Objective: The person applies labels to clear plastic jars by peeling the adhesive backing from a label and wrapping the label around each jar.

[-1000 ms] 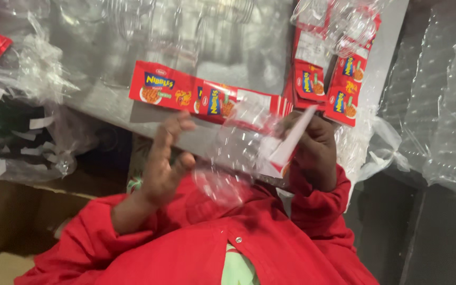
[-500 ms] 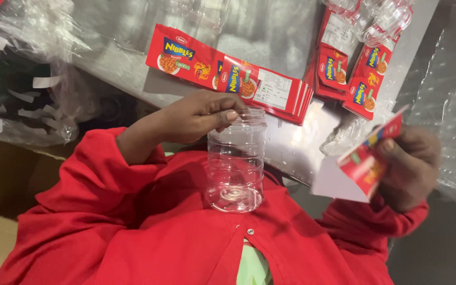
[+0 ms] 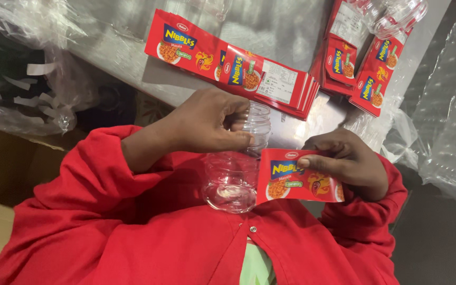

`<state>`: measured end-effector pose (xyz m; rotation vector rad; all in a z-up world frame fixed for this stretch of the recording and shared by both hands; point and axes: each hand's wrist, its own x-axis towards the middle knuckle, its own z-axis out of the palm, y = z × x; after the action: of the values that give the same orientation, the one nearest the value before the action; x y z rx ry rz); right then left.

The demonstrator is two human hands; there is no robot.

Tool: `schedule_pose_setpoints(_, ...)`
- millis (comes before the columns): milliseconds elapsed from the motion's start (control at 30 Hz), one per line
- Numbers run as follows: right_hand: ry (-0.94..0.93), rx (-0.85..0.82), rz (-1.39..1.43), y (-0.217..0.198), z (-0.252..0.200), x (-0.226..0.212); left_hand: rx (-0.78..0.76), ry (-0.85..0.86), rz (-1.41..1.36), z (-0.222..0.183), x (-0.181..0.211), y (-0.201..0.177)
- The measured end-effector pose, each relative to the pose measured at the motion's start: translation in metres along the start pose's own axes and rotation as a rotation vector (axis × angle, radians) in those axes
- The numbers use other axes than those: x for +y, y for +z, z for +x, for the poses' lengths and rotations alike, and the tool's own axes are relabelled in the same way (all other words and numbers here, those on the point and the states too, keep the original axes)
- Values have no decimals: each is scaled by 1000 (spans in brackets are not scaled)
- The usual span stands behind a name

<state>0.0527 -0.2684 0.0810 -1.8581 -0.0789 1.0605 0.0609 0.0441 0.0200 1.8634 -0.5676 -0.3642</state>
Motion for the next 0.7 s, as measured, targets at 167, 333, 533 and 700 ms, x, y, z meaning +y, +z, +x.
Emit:
schedule_pose_setpoints(167, -45, -11, -151, 3, 11, -5, -30, 20, -17, 0, -3, -2)
schedule_pose_setpoints(333, -37, -6, -130, 9, 17, -8, -95, 82, -41, -2, -4, -8)
schedule_pose_setpoints(533, -25, 3, -160, 12, 17, -16, -113, 34, -14, -3, -3, -9)
schedule_pose_setpoints(700, -2, 9, -179, 13, 19, -15, -92, 49, -7, -4, -4, -8)
